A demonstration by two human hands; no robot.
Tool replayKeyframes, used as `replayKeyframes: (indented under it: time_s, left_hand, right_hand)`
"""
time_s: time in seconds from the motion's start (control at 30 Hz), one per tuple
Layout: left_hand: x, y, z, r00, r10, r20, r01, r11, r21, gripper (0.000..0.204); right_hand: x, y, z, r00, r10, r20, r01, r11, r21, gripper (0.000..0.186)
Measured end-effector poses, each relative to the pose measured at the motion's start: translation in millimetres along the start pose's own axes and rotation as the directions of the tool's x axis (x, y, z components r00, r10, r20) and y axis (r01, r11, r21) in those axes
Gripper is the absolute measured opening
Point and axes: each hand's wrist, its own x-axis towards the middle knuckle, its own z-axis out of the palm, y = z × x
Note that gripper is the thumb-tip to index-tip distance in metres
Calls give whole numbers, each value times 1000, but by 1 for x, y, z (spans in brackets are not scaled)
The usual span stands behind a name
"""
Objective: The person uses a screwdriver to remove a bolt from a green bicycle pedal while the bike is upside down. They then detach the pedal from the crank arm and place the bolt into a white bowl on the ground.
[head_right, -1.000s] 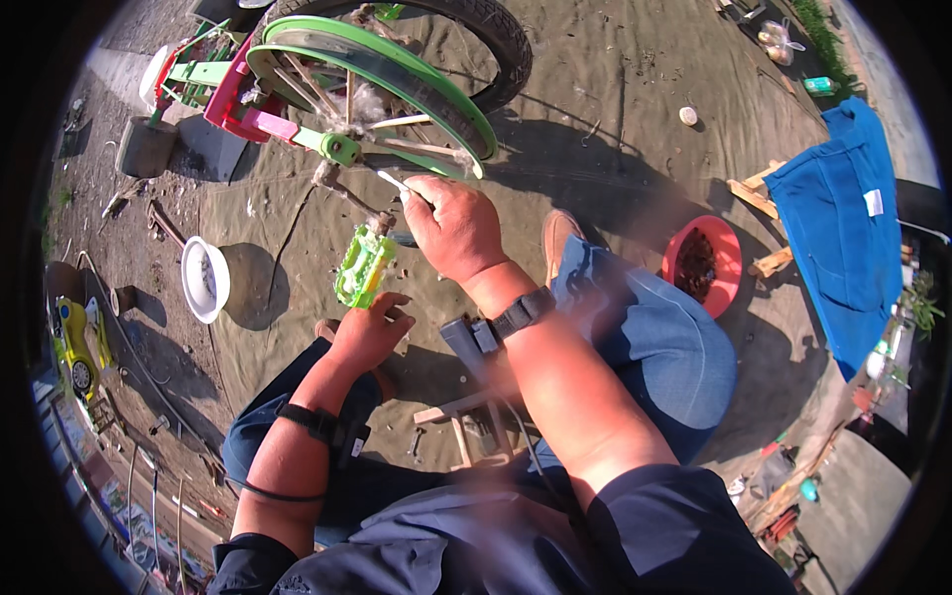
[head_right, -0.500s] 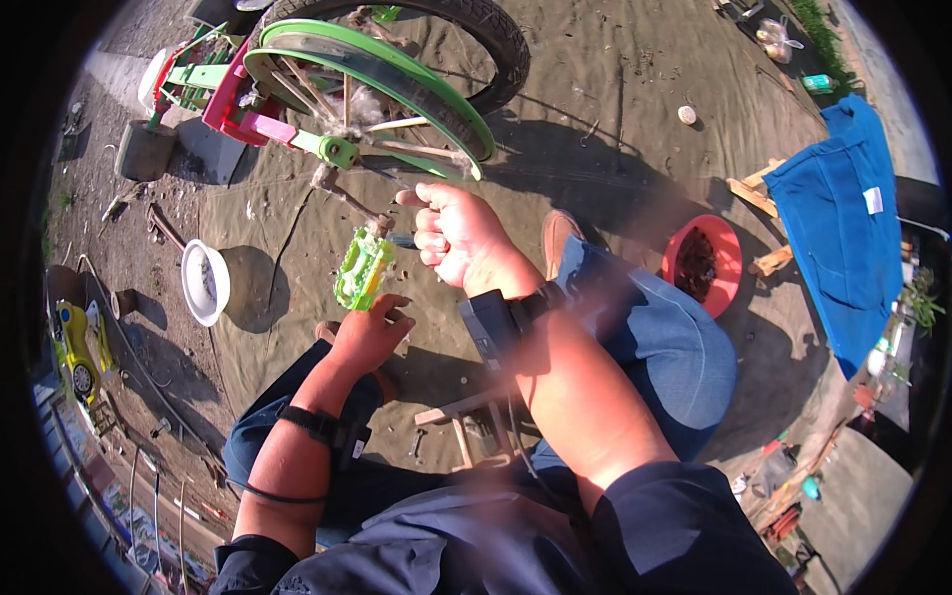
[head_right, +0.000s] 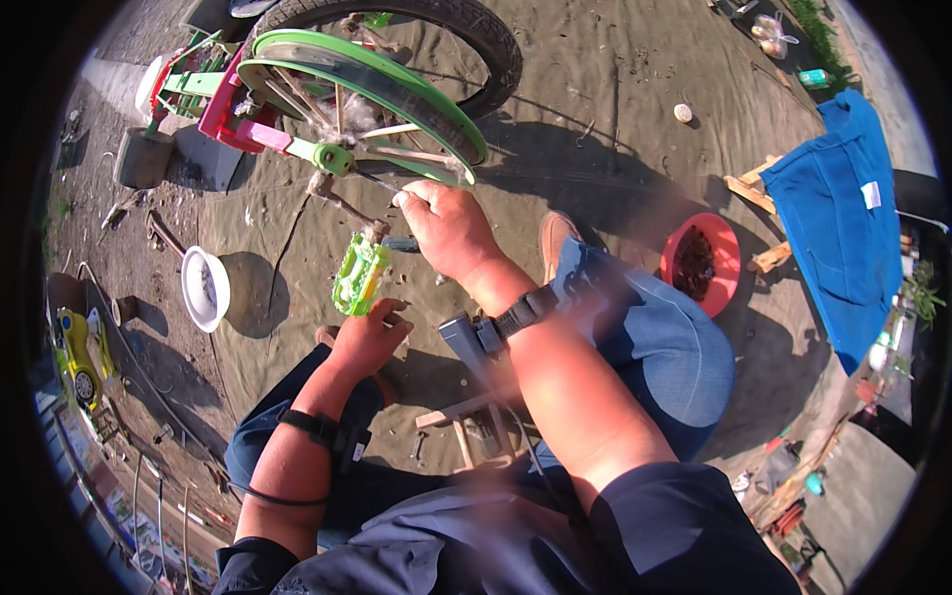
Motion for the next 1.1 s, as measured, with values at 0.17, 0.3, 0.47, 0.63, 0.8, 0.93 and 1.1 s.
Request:
replayKeyframes:
  time_s: [0.17,0.3,0.47,0.63,0.8,0.93,1.1]
  left_hand:
    - [0,-1,0,1000,-5,7,5,1000,-20,39]
    - [1,-2,1,1000,-11,11,12,999,-32,39]
    - [1,-4,-1,1000,11,-9,-11,1000,-21,39]
    - [2,-9,0,1000,12,-12,-12,999,-33,39]
    - [4,-10,-2,1000,2,-15,-4,995,-97,38]
    - [12,-18,-2,992,84,-93,-91,993,-76,38]
    - [26,-48,-15,959,190,-212,-179,981,71,36]
  right_hand:
    - [-1,-11,-8,995,-88,50,100,922,-373,21]
    - [0,-14,-8,997,-64,48,79,887,-454,23]
    - [0,0,0,986,157,62,-156,987,-26,23]
    - [4,8,0,863,451,228,-505,778,374,28]
    - [10,7,3,974,203,103,-198,978,-63,28]
    - [6,13,-12,975,162,151,-173,983,63,33]
    - [2,24,-26,823,476,310,-322,840,-436,29]
